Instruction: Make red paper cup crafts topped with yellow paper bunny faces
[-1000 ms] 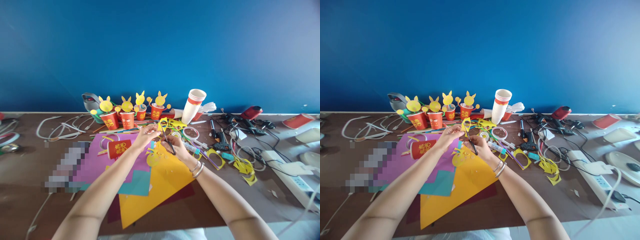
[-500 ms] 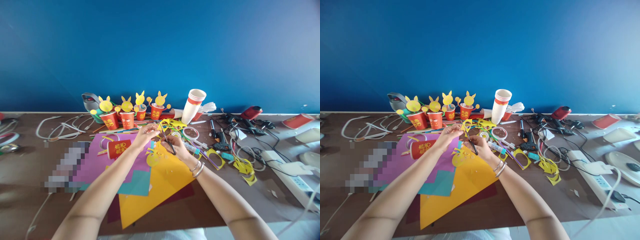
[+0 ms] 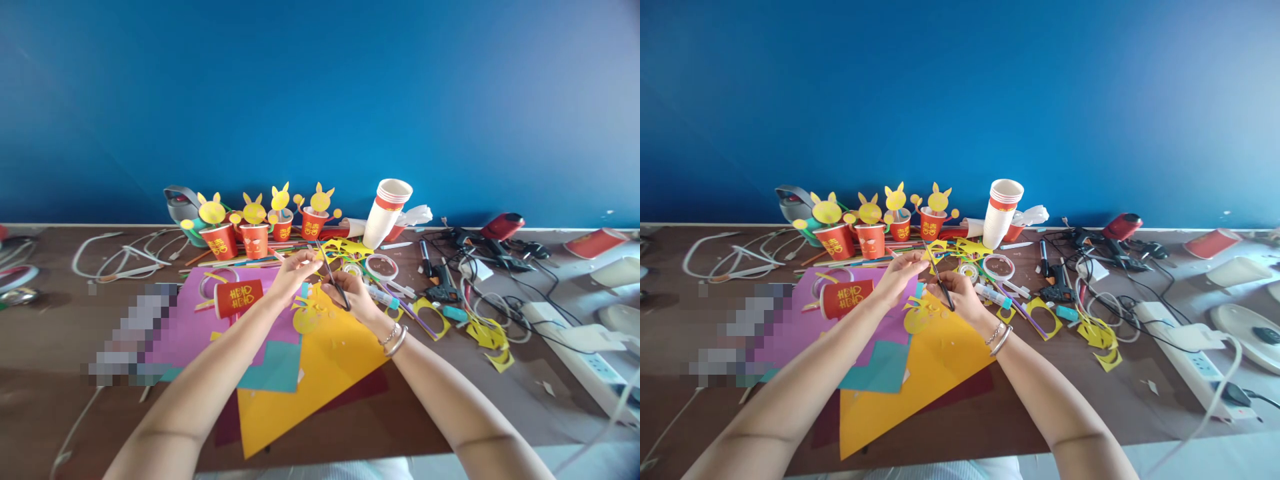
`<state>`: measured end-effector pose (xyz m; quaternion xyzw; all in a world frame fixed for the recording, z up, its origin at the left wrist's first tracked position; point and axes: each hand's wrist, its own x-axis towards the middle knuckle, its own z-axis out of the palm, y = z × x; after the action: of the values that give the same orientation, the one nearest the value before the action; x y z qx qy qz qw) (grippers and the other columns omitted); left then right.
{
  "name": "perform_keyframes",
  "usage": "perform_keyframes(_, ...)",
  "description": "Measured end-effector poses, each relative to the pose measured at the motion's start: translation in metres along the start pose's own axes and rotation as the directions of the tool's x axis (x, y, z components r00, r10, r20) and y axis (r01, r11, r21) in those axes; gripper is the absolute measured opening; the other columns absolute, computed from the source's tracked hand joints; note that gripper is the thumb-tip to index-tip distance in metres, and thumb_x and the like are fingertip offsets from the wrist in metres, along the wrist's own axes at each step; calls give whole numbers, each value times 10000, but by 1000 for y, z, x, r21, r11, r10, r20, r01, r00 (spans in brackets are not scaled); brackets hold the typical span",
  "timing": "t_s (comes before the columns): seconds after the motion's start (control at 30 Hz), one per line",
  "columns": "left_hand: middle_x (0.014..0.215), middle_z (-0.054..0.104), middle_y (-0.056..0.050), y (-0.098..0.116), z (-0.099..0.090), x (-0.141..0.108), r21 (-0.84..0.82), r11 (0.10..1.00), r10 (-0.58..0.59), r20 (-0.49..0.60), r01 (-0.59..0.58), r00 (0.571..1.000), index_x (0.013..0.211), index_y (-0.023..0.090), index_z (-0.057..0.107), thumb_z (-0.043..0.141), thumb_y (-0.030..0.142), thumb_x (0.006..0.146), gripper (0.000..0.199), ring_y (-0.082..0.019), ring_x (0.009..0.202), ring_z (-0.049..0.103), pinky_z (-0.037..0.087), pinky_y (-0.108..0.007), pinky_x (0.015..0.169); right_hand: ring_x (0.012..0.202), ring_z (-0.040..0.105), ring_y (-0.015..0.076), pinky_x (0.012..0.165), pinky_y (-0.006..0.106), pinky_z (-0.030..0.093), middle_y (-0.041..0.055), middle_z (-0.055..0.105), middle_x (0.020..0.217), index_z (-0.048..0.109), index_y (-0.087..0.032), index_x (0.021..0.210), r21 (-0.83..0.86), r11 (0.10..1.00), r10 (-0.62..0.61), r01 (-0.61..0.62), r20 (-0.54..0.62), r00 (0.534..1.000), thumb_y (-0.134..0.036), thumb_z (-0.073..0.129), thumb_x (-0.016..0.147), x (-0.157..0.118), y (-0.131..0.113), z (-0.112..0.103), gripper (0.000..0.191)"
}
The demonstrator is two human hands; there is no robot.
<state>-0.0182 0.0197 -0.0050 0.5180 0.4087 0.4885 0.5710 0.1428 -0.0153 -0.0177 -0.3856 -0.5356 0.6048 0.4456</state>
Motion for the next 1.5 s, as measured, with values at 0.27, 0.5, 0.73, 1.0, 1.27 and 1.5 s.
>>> perform_keyframes(0.27,1007,621,-44,0,1,0,62,997,35,19,-36,999,622,180,589,716,356,663,222,-208,946,567,418,-297,826,418,407,50,389,188,296,-77,487,515,577,-158,827,32,999,19,-19,8,1000,-474,822,604,1,4,2,458)
perform_keyframes(0.5,993,611,-32,-1,-2,2,57,998,17,40,-20,999,614,179,573,719,374,665,249,-195,914,570,429,-273,766,447,366,45,413,197,277,-83,451,525,579,-154,801,42,999,25,-26,17,1000,-456,818,613,1,-1,1,428)
perform_keyframes(0.73,1023,615,-28,0,-3,2,39,999,8,13,-9,1000,632,173,587,746,380,648,261,-202,954,565,442,-279,793,449,348,40,407,191,252,-83,444,521,583,-147,793,21,1000,12,-12,10,1000,-445,813,618,1,0,0,415)
perform_keyframes(1.0,1076,636,-39,3,-2,2,31,999,-35,-22,36,999,622,175,588,758,411,611,292,-224,976,575,463,-288,753,442,338,37,404,192,250,-75,466,540,597,-147,812,18,1000,13,-13,5,1000,-435,803,635,-1,-2,0,396)
perform_keyframes(1.27,994,628,-32,5,3,-2,-7,999,-42,-32,42,999,643,176,581,732,387,629,260,-200,903,574,448,-277,709,435,351,34,394,188,251,-74,475,546,584,-147,797,36,999,15,-15,11,1000,-425,819,623,1,3,-2,404)
perform_keyframes(1.5,947,577,-38,6,4,-3,70,996,52,20,-53,998,622,166,581,719,342,654,226,-186,883,541,428,-271,709,421,394,46,390,190,280,-75,485,528,566,-156,818,35,999,37,-39,47,998,-463,816,613,3,4,-1,446)
